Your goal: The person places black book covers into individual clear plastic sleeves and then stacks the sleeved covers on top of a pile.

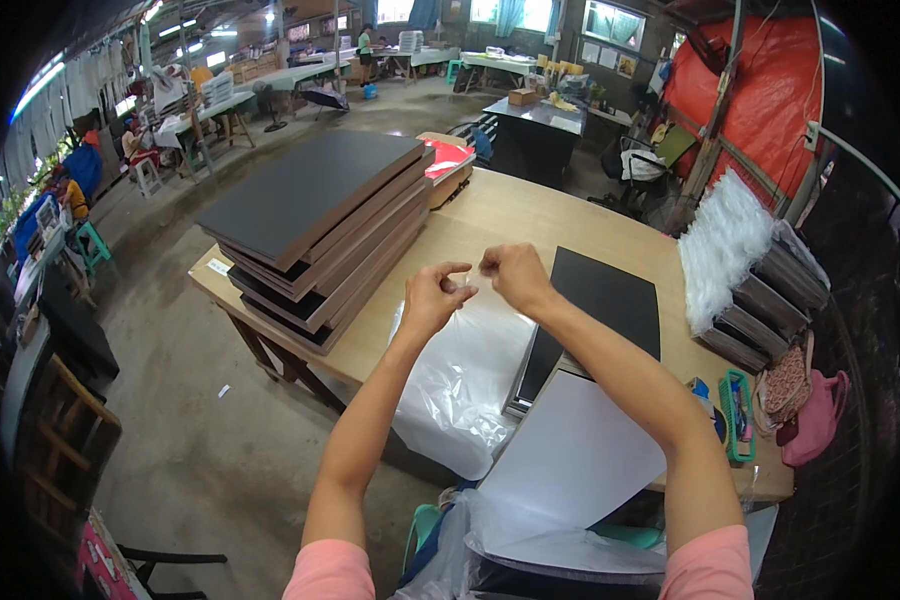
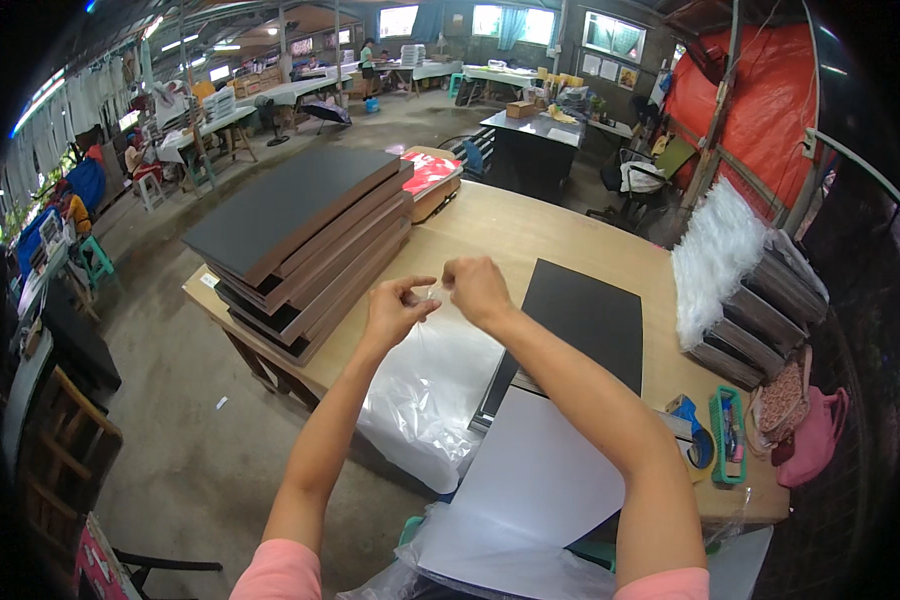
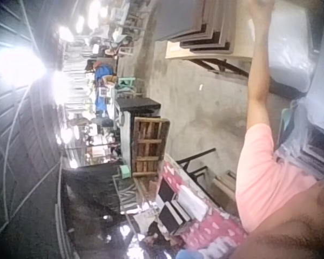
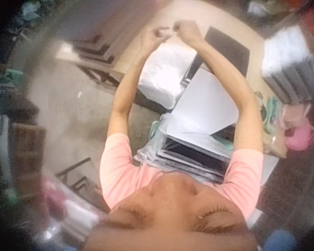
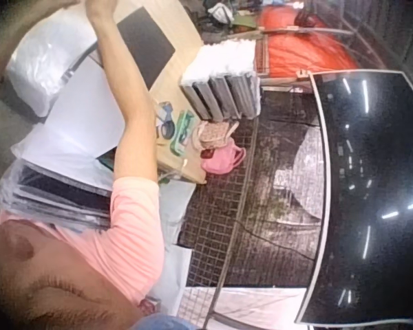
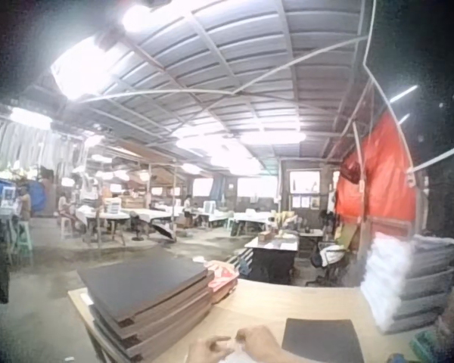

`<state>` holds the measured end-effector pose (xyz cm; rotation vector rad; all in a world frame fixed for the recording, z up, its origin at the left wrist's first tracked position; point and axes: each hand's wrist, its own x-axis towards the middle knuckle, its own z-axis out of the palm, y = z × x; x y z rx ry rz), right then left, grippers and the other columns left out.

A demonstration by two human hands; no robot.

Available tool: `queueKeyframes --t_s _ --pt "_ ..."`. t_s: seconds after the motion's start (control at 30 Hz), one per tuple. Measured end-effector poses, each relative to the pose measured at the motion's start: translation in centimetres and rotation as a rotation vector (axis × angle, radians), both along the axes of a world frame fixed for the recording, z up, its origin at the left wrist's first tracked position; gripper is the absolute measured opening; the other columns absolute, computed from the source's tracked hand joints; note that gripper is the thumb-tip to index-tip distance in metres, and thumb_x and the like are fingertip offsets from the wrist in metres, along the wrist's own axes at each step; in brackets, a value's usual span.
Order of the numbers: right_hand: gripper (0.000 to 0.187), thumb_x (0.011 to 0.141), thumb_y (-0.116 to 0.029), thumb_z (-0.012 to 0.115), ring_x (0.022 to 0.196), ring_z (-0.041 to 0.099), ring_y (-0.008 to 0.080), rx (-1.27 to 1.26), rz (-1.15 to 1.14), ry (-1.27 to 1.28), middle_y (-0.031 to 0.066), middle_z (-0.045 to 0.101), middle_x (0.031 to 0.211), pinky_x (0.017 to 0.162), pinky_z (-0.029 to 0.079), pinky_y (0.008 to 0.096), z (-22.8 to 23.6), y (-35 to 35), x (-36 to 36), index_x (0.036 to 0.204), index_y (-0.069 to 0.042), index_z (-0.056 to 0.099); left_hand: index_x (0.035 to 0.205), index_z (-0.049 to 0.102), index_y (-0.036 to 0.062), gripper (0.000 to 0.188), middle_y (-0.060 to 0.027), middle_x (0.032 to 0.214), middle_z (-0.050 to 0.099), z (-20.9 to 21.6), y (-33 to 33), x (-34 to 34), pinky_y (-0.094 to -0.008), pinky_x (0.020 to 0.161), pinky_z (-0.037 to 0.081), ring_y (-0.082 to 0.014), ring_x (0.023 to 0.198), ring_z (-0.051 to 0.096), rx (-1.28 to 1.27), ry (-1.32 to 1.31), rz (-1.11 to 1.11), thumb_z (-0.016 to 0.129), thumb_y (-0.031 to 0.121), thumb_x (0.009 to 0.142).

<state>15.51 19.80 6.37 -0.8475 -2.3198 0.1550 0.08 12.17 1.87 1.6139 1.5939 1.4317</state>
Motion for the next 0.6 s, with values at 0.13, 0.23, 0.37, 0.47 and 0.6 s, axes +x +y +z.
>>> queueKeyframes --t_s 0.13,0.23,0.37,0.47,0.6 --pt "0.015 0.064 0.003 0.062 0.072 0.066 0.029 -0.072 0.044 -0.016 0.0151 0.067 0.074 0.069 0.052 0.0359 2.1 1.4 0.6 0.076 -0.003 0.068 0.104 0.069 0.006 0.028 -0.0072 0.07 0.067 -2.2 -0.1 -0.3 -0.0246 0.055 0.047 -0.0089 0.056 0.058 0.025 -0.107 -0.027 0.072 0.008 0.076" --pt "0.012 0.063 0.002 0.065 0.071 0.066 0.0276 -0.172 0.162 -0.04 0.0134 0.067 0.072 0.068 0.052 0.0361 0.7 0.9 0.0 0.075 -0.002 0.067 0.114 0.064 0.0066 0.037 -0.0065 0.076 0.068 -1.6 0.2 0.1 -0.023 0.057 0.049 -0.0081 0.06 0.058 0.172 -0.319 -0.139 0.07 0.006 0.078" --pt "0.014 0.066 -0.008 0.073 0.074 0.065 0.0289 -0.184 0.082 -0.145 0.015 0.066 0.076 0.069 0.051 0.0369 0.4 1.5 0.3 0.076 -0.002 0.066 0.12 0.058 0.0003 0.043 -0.0065 0.078 0.067 -0.7 -0.5 -0.2 -0.0211 0.054 0.047 -0.0073 0.061 0.058 0.119 -0.322 -0.049 0.069 0.002 0.079" --pt "0.022 0.064 -0.014 0.077 0.075 0.065 0.03 -0.074 0.137 -0.067 0.0157 0.066 0.076 0.071 0.051 0.0372 0.4 2.6 1.1 0.08 -0.002 0.067 0.117 0.059 -0.0013 0.042 -0.0073 0.075 0.067 -1.9 -0.9 -1.0 -0.0203 0.052 0.047 -0.0071 0.059 0.057 0.067 -0.302 -0.025 0.07 0.0 0.077" --pt "0.022 0.066 -0.016 0.075 0.072 0.066 0.0298 -0.306 0.28 -0.28 0.0164 0.067 0.075 0.071 0.052 0.0363 -0.6 1.0 -0.1 0.082 -0.002 0.069 0.116 0.059 -0.003 0.042 -0.0036 0.068 0.064 -1.4 -1.0 -0.2 -0.0203 0.05 0.045 -0.0058 0.055 0.054 0.165 -0.507 -0.126 0.072 0.003 0.076"
